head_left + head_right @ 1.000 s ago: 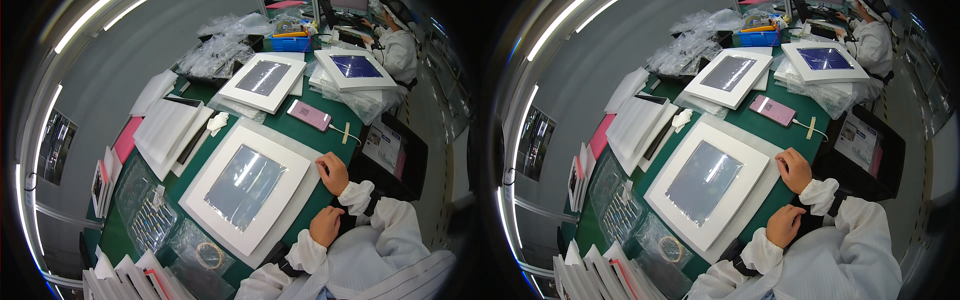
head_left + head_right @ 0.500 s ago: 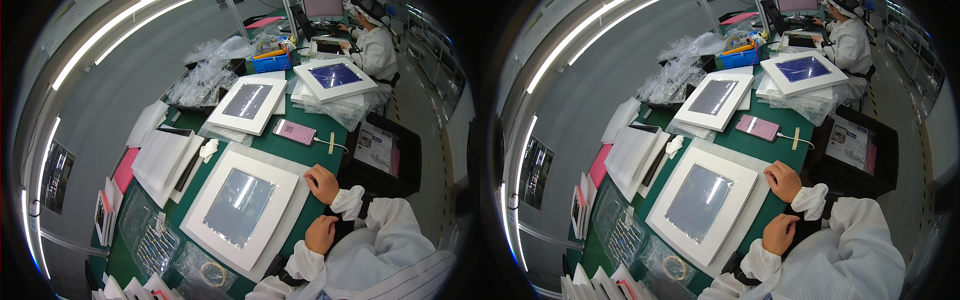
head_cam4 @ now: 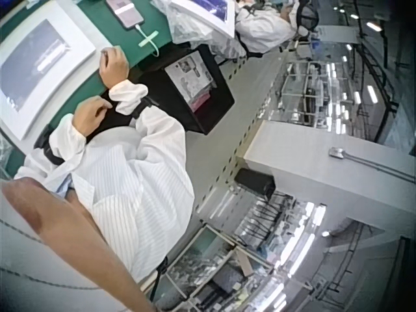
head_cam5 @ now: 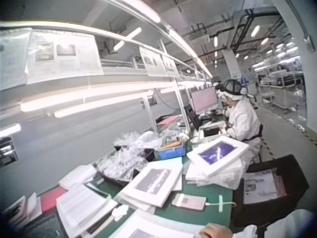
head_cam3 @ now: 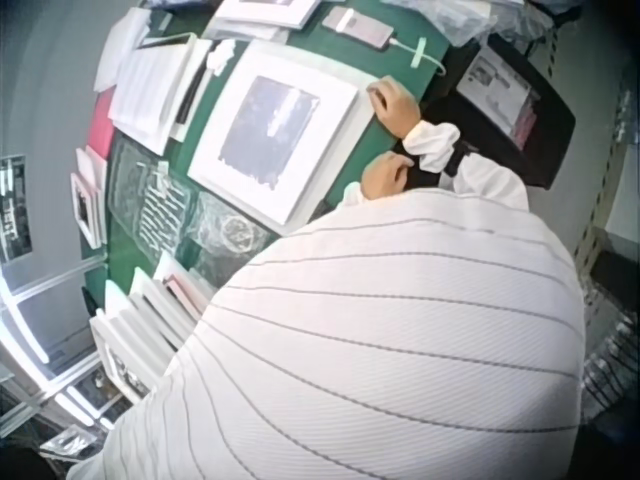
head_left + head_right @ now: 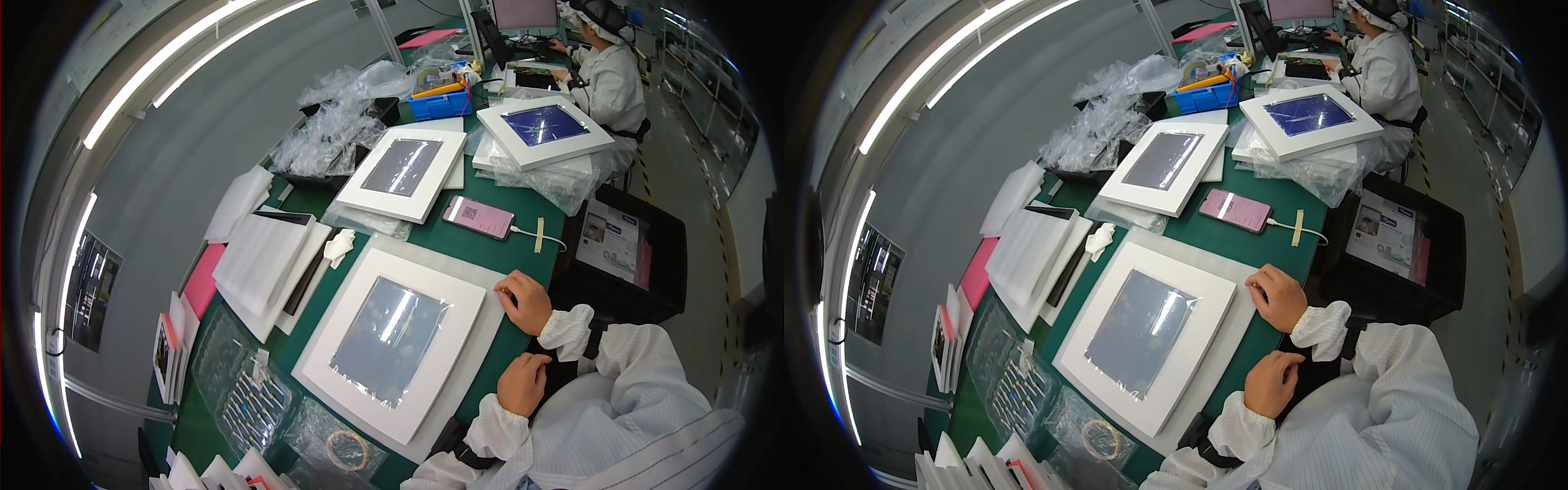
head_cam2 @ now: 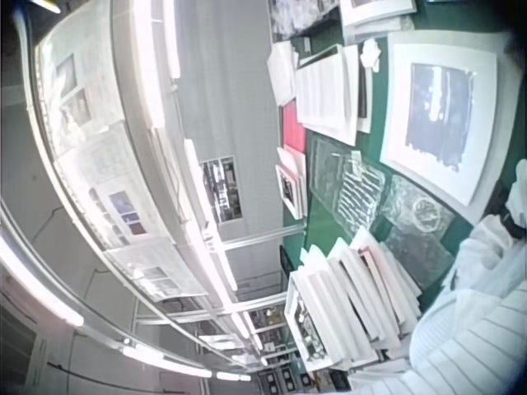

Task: Manually assembling and inspecting electronic display panels at a workstation.

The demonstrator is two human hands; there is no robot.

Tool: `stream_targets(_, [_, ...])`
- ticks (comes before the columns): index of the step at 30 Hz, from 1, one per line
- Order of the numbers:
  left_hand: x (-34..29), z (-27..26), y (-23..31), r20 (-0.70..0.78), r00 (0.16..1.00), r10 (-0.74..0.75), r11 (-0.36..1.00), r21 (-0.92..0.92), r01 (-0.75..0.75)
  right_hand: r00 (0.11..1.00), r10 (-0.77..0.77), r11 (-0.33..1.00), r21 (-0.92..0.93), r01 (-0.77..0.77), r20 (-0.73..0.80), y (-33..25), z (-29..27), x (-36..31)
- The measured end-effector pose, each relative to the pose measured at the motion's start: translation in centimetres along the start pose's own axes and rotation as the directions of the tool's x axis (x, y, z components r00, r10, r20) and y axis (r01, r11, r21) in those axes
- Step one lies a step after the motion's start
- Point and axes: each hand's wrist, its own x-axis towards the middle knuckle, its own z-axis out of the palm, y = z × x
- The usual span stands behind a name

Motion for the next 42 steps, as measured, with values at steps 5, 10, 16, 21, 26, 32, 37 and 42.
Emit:
stream_targets(5, [0.14, -0.02, 0.1, 0.011, 1.0, 0.0, 1.0, 0.007, 0.0, 1.0, -0.005, 1.0, -0.017, 0.005, -0.017, 0.04, -0.14, 0.02])
stream_targets(10, [0.01, 0.09, 0.09, 0.008, 1.0, -0.003, 1.0, 0.013, 0.003, 1.0, 0.017, 1.0, 0.003, -0.017, 0.004, -0.06, -0.2, -0.03])
stream_targets(16, [-0.02, 0.02, 0.2, 0.018, 1.0, -0.019, 1.0, 0.025, 0.018, 0.999, 0.043, 0.999, 0.008, -0.043, 0.014, -0.07, -0.24, -0.13])
stream_targets(21, [-0.02, -0.07, 0.14, 0.022, 1.0, -0.009, 1.0, 0.022, 0.009, 1.0, 0.03, 1.0, 0.005, -0.03, 0.001, -0.21, -0.24, -0.09])
stream_targets(26, [-0.07, -0.05, 0.07, 0.033, 0.999, -0.015, 0.999, 0.032, 0.014, 1.0, 0.01, 1.0, -0.005, -0.01, -0.002, -0.09, -0.17, -0.07])
stream_targets(32, [-0.09, 0.0, -0.05, 0.041, 0.999, -0.017, 0.999, 0.037, 0.015, 1.0, 0.009, 1.0, -0.005, -0.009, -0.001, -0.14, -0.22, -0.07])
stream_targets(37, [-0.12, 0.05, -0.12, 0.032, 0.999, -0.005, 0.999, 0.037, 0.004, 1.0, -0.003, 1.0, -0.01, 0.003, -0.014, -0.23, -0.21, -0.07])
stream_targets(42, [-0.11, 0.03, -0.08, 0.034, 0.999, 0.007, 0.999, 0.042, -0.008, 1.0, 0.011, 1.0, -0.008, -0.011, -0.01, -0.14, -0.19, -0.15])
